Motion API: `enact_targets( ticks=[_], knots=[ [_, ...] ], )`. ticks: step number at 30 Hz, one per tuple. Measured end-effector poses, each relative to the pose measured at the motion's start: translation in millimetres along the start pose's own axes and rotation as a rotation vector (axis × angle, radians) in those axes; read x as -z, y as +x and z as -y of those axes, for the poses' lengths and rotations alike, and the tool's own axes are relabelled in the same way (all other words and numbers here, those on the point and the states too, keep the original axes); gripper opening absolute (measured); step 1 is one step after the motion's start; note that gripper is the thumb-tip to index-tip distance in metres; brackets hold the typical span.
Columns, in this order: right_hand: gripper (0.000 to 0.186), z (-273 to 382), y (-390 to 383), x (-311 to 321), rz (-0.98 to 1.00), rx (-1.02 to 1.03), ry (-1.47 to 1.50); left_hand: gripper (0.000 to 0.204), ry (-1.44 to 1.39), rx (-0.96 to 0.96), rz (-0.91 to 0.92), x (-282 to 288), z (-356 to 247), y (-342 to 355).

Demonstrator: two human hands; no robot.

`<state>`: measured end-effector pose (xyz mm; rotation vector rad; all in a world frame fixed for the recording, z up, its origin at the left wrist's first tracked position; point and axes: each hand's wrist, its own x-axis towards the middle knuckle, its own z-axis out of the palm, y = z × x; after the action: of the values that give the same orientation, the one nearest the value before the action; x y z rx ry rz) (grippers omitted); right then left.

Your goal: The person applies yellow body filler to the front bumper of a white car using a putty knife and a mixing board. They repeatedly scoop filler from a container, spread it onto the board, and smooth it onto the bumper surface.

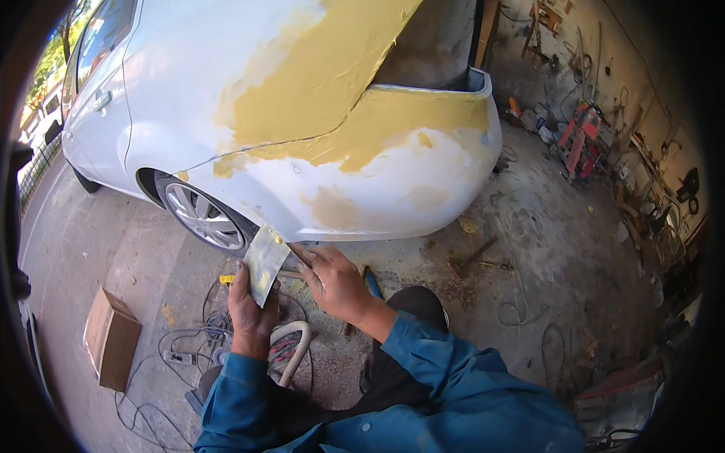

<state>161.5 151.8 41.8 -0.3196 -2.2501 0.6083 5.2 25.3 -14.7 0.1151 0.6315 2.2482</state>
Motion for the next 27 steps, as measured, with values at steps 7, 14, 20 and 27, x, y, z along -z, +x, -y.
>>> enact_targets(
  ticks=[7,14,20,27],
  knots=[
    [0.014,-14.5,4.7,25.0,-0.182,-0.138,-0.026,0.038,-0.021,-0.045,-0.019,-10.0,-20.9,-0.2],
    [0.024,-28.0,97.6,75.3,-0.646,-0.092,0.133,0.037,0.001,-0.04,-0.074,0.1,-25.1,5.0],
    [0.024,-20.3,132.2,95.2,-0.67,-0.031,0.014,0.037,0.022,-0.06,-0.053,6.5,-26.6,6.6],
    [0.026,-25.0,143.4,100.1,-0.675,-0.048,-0.049,0.044,-0.011,-0.06,0.025,13.1,-28.2,7.4]
  ],
)
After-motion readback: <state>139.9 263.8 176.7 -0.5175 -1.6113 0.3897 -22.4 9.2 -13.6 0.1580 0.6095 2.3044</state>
